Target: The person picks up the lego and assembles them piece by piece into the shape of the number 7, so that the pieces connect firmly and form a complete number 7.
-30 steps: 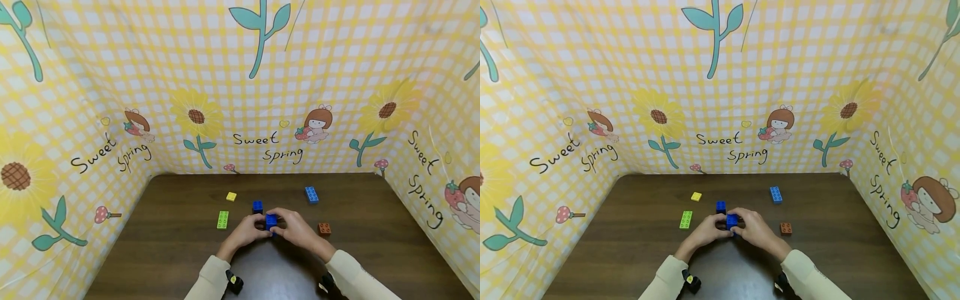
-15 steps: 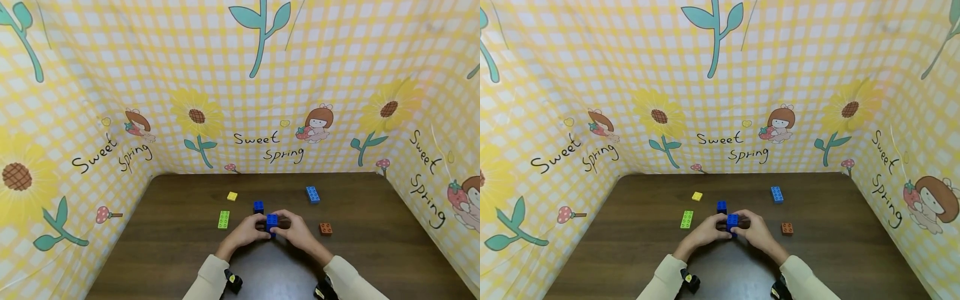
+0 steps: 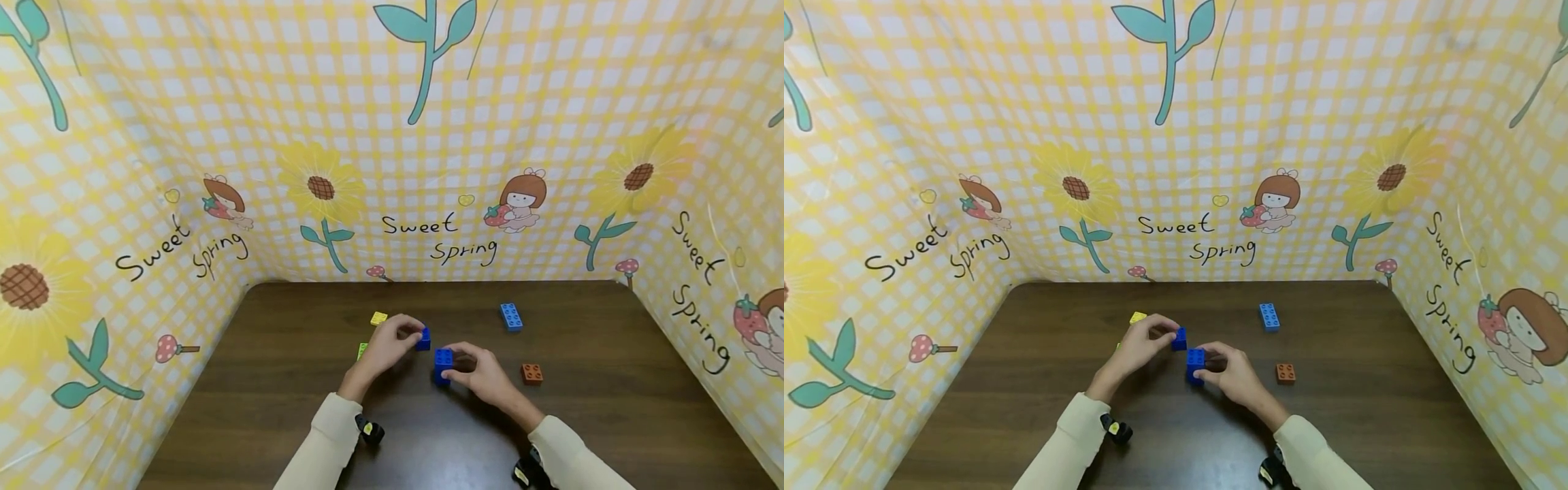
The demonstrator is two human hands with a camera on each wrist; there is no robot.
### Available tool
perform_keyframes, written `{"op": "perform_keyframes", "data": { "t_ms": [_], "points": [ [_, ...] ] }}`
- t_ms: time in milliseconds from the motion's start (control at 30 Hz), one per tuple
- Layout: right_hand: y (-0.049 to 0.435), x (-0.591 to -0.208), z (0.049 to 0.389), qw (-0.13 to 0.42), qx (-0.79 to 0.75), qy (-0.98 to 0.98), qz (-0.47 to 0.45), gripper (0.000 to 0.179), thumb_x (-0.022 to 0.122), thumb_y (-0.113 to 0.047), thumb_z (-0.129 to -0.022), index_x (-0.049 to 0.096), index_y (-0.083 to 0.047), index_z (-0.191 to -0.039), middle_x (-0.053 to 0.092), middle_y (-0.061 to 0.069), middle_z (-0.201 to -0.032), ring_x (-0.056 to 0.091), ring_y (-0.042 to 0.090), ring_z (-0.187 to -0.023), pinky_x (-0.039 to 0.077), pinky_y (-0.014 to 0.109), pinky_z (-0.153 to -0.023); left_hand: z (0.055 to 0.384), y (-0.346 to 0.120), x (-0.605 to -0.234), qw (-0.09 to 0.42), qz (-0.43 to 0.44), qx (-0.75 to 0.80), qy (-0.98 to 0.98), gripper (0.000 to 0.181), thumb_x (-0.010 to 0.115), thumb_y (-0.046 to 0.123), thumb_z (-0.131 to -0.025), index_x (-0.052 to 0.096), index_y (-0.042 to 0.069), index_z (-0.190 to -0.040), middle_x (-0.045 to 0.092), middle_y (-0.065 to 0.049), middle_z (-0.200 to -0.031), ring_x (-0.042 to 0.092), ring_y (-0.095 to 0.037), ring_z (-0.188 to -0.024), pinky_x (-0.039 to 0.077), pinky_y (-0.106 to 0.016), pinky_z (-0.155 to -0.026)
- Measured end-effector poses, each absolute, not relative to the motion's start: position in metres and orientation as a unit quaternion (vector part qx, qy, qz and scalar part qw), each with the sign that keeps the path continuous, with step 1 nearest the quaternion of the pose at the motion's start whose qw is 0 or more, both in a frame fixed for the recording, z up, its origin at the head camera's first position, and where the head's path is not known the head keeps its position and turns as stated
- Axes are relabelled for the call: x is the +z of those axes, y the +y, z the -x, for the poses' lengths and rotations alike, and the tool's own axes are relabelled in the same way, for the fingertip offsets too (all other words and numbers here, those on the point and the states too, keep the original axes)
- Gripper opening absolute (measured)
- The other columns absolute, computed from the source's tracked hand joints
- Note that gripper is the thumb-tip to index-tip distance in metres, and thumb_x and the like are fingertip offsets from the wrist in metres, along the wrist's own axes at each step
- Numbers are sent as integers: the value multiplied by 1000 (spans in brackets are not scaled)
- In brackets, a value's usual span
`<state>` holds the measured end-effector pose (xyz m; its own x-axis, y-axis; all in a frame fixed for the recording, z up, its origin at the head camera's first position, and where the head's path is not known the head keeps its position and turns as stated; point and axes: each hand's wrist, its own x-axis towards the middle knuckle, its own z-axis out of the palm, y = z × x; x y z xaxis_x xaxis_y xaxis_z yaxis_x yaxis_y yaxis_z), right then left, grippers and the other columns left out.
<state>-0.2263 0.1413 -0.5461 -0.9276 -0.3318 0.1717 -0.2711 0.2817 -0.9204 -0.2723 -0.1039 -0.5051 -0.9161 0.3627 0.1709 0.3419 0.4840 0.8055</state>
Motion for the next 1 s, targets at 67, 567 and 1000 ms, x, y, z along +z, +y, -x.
{"op": "perform_keyframes", "data": {
  "t_ms": [67,567,1000],
  "points": [
    [141,-547,227,32,-569,800,185,41,84,-12,-93,70,-5,-131,74,20,-126,76,35,-111,63,34,-93,276,-104,-506,2,-204,453,868,20,71,13,-103,75,8,-122,68,-8,-119,66,-23,-106,58,-40,-94],
    [142,-548,227,53,-587,786,187,43,83,-14,-94,68,-6,-134,72,21,-131,74,38,-116,62,31,-94,295,-94,-530,63,-198,426,880,45,79,11,-97,64,5,-138,65,-13,-130,64,-26,-112,56,-48,-100],
    [141,-547,231,57,-559,798,217,43,82,-19,-96,68,-7,-135,74,16,-128,72,37,-120,61,41,-100,293,-96,-533,75,-184,425,883,35,79,10,-97,71,6,-131,70,-13,-127,69,-29,-113,58,-49,-98]
  ]
}}
